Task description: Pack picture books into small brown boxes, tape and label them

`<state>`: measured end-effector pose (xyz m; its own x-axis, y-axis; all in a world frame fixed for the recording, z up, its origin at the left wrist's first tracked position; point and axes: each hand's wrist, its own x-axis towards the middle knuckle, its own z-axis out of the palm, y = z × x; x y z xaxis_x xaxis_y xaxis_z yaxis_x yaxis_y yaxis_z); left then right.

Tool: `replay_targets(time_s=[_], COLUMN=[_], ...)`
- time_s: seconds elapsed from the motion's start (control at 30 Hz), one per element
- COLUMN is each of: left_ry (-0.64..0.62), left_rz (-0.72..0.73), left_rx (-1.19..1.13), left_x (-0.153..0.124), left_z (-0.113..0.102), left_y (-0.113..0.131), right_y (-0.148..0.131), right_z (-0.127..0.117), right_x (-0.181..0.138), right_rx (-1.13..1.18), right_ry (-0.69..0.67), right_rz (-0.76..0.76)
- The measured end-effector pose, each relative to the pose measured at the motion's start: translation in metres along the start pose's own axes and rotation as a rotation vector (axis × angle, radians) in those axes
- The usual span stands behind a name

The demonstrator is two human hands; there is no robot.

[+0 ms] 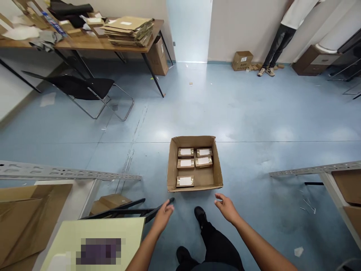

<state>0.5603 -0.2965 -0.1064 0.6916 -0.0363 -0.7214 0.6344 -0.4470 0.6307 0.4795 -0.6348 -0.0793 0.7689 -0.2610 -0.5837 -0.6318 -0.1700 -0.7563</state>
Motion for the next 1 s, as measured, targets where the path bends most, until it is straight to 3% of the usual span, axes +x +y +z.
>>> replay_targets(time_s=[0.1, 0.23, 0.47, 0.6, 0.77, 0.87, 1.0], left_ry=[-0.051, -0.090, 0.185, 0.392, 0.552, 0.636, 0.749], left_rz=[-0.049, -0.119, -0.069, -0.081, -0.152, -0.233, -0.380], left_rx=[-0.040, -0.078, -0.142, -0.220, -0.290, -0.196, 0.045], left_x=[-0.047, -0.107, -0.202, -0.259, -0.325, -0.359, -0.397], left_z=[0.003, 0.005, -0.021, -0.036, -0.044, -0.049, -0.052], left_y=[-0.052, -0.096, -0.162, -0.218, -0.292, -0.336, -0.392], right_y=[0.002, -0.013, -0.058, -0.073, -0.066, -0.053, -0.031], right_z=[0.013, 0.037, 0.104, 0.161, 0.245, 0.299, 0.363], right_x=[-0.019, -0.031, -0.047, -0.076, -0.149, -0.202, -0.264], right_rx=[0.030, 0.013, -0.158, -0.212, -0.292, -0.411, -0.767], right_ry=[-0.012, -0.082, -0.336, -0.481, -0.659, -0.779, -0.879], right_rz=[-0.023, -0.099, -0.267, -0.347, -0.428, -0.483, -0.653])
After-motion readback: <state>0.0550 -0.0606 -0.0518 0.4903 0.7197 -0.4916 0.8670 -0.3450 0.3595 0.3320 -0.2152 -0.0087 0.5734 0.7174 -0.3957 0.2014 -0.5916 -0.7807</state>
